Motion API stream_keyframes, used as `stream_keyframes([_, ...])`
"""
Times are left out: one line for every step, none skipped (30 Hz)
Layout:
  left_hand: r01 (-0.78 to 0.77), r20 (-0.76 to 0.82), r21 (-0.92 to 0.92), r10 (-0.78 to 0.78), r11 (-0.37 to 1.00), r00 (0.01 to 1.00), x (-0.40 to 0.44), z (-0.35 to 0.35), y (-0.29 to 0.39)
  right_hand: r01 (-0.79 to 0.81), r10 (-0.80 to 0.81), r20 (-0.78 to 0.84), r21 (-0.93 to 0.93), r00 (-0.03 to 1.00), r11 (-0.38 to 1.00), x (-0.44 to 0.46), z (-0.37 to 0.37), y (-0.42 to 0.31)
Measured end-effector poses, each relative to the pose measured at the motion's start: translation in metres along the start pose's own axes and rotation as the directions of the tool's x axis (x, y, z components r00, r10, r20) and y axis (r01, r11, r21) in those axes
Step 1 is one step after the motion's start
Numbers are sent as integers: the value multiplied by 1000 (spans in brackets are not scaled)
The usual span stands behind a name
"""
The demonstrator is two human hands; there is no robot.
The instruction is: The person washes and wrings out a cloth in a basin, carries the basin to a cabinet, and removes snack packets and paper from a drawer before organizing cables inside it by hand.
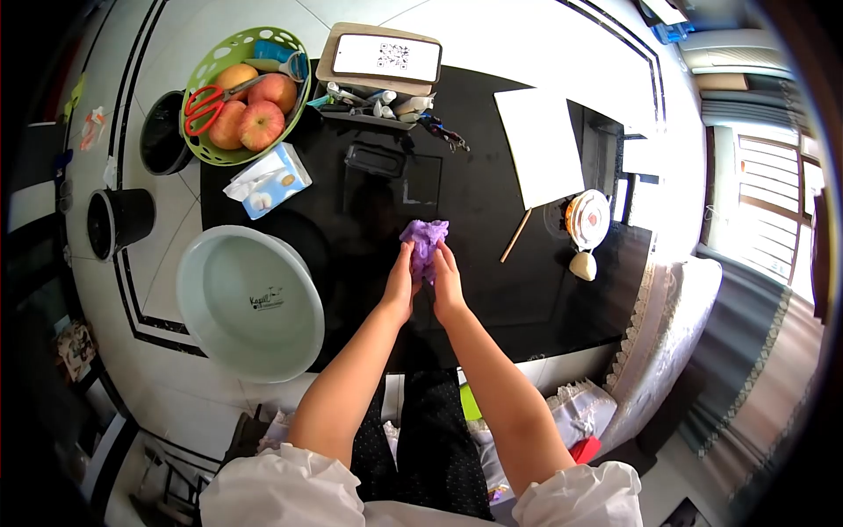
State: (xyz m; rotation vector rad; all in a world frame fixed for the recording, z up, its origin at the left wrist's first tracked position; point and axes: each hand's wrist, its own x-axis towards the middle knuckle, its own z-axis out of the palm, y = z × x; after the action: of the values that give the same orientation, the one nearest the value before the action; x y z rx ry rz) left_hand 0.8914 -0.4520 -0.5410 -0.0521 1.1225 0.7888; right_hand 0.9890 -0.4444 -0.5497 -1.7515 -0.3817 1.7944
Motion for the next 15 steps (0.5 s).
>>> stream_keyframes([13,3,-26,-13,1000,1000,-6,-3,0,-36,35,11,53,999,998,-7,0,0])
stream_keyframes([-6,7,-36,7,999,1000,-16,-7,2,-72,70,26,104,997,992,-14,1,2])
stream_keyframes([-15,40,-37,17,999,999,-28,-11,4,-55,52,28,118,998,991,-26,5,0])
stream_keyframes([-24,70,-39,27,999,997,-41,-15,7,-39,35,31,131,999,991,-41,7,-2])
stream_keyframes([-33,100,-41,37,999,994,-55,-19,11,-24,19,34,144,999,989,-58,14,-7])
stream_keyframes([-51,119,-44,56,998,991,-68,-21,15,-12,13,-3,203,1000,979,-75,23,-14])
stream_keyframes([-73,130,-61,81,995,988,-81,-23,20,19,-22,15,192,1000,981,-84,26,-11])
stream_keyframes([-97,142,-78,108,992,984,-94,-25,25,52,-59,34,180,998,982,-95,30,-10])
stream_keyframes([-123,155,-97,137,988,978,-106,-27,30,86,-97,54,169,994,982,-104,35,-11])
stream_keyframes([-145,155,-101,159,984,975,-116,-29,36,80,-93,58,200,994,977,-113,40,-13])
stream_keyframes([-154,126,-113,168,981,978,-125,-31,41,85,-102,79,194,992,977,-122,46,-18])
stream_keyframes([-173,106,-118,185,978,977,-135,-32,45,111,-132,99,189,986,976,-129,51,-20])
stream_keyframes([-193,87,-124,205,973,975,-143,-33,51,140,-163,121,184,979,973,-134,56,-24])
stream_keyframes([-219,44,-163,228,962,973,-152,-34,54,176,-202,139,176,970,969,-142,64,-31])
stream_keyframes([-250,0,-198,255,948,967,-159,-37,55,210,-236,161,167,958,963,-150,72,-39])
